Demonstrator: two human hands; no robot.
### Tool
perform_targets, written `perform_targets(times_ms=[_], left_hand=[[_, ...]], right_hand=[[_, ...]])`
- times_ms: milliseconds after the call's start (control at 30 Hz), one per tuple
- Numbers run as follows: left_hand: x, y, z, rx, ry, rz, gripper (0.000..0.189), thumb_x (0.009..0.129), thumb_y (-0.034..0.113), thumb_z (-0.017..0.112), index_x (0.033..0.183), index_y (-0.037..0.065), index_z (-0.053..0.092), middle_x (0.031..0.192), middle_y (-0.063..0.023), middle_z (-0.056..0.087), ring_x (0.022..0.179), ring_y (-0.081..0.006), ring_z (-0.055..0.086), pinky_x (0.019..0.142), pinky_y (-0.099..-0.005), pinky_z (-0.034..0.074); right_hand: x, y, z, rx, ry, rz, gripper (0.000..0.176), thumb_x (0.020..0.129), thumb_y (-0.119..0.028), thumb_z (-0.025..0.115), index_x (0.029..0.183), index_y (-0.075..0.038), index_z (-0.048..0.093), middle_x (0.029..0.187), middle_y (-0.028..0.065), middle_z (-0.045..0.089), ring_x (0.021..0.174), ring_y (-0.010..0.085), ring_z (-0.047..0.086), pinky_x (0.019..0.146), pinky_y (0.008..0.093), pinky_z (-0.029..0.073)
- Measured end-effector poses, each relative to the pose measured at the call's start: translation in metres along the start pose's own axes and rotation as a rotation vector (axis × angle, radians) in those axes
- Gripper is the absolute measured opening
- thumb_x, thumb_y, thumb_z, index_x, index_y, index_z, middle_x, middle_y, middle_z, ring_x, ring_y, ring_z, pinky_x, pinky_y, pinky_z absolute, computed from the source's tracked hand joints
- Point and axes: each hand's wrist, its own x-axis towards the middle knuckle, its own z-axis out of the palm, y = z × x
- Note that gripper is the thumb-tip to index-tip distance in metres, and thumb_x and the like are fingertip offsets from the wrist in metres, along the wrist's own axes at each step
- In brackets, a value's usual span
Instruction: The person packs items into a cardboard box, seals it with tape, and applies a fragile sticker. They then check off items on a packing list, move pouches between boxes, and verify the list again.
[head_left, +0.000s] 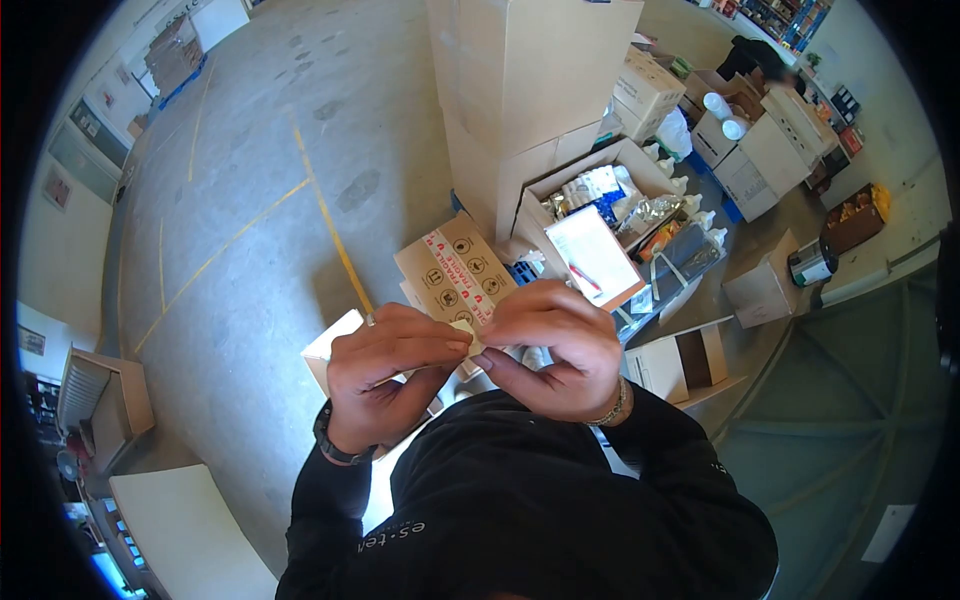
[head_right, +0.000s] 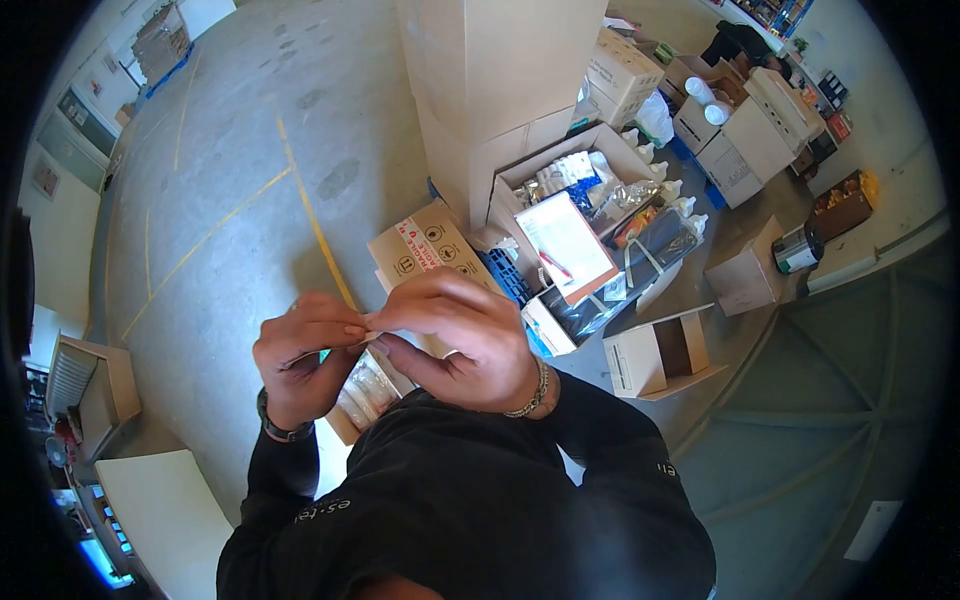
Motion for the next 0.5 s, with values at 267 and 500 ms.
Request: perform_targets(times_ms=[267,500], left_hand=[[0.012,0.014,-0.01,0.158,-0.112,0.169,0.027,0.069,-0.006,0.078,0.091,0.009,0.075,0.091,-0.0048,0.075,0.078,-0.0174,0.069,0.072,-0.0286,0.052],[0.012,0.02,-0.012,0.203,-0.166,0.187,0.037,0.059,-0.004,0.079,0.093,0.012,0.076,0.094,-0.002,0.075,0.08,-0.017,0.066,0.073,-0.0294,0.051]], right_hand=[[-0.001,0.0,-0.013,-0.049,-0.065,-0.248,0.041,0.07,0.005,0.083,0.088,-0.01,0.05,0.085,0.0094,0.068,0.077,0.022,0.069,0.064,0.0319,0.054],[-0.009,0.001,-0.005,-0.016,-0.114,-0.284,0.033,0.068,0.01,0.075,0.086,-0.006,0.054,0.09,0.0106,0.063,0.077,0.0274,0.064,0.065,0.0341,0.052]])
